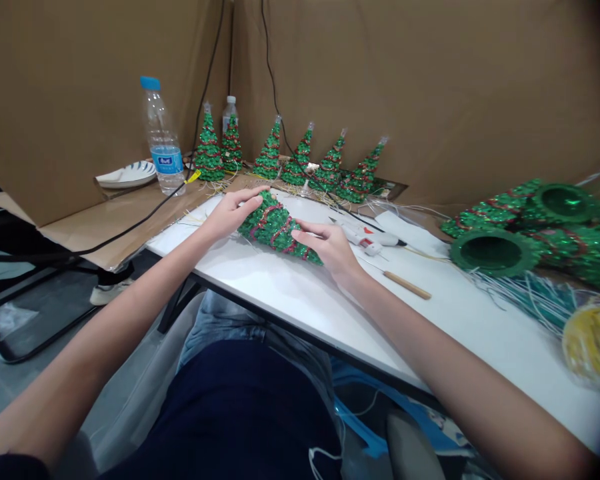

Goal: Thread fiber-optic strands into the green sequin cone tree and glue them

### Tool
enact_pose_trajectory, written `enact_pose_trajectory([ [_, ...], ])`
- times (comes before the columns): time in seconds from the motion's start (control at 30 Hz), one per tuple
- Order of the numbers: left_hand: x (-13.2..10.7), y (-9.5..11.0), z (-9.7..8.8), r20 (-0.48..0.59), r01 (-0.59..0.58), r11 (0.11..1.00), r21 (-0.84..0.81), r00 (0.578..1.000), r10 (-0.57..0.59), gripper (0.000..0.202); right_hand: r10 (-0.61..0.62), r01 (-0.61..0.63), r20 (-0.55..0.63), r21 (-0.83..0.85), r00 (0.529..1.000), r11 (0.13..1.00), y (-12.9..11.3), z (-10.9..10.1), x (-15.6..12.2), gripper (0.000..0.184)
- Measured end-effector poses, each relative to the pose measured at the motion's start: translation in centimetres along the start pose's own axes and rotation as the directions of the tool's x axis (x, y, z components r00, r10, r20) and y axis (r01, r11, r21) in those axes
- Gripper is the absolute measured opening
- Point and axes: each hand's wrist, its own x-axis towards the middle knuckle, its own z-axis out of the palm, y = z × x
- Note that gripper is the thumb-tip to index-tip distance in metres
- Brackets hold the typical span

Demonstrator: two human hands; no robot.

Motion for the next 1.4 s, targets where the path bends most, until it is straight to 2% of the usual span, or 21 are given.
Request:
enact_pose_trajectory([
  [0.37,-0.07,0.21,0.08,-0.007,0.021,0.999,-0.041,1.0,-0.021,0.043,-0.059,0.059,0.001,-0.074,0.998,0.996,-0.08,0.1,-0.18,0.053],
  [0.83,0.11,-0.02,0.17,0.002,-0.013,1.0,-0.018,1.0,0.013,0.045,-0.004,0.004,-0.004,0.014,1.0,1.0,-0.16,0.22,0.12,0.052],
  [1.0,0.13,-0.11,0.13,0.006,0.012,0.999,-0.044,1.0,-0.011,0.044,0.022,-0.022,-0.009,0.024,1.0,0.999,-0.07,0.23,0.18,0.054],
  [1.1,0.11,-0.05,0.09,0.009,0.023,0.999,-0.05,1.0,-0.022,0.046,0.046,-0.045,-0.009,0.031,0.999,0.998,-0.1,0.06,0.13,0.049],
  [1.2,0.07,0.02,0.06,0.014,0.019,0.999,-0.044,1.0,-0.019,0.046,0.023,-0.023,0.004,0.027,1.0,0.999,-0.15,-0.12,0.03,0.045],
  [1.4,-0.01,0.07,0.12,0.007,0.022,0.998,-0.066,1.0,-0.022,0.047,-0.035,0.035,0.019,-0.038,0.999,0.999,0.02,-0.14,0.11,0.049],
])
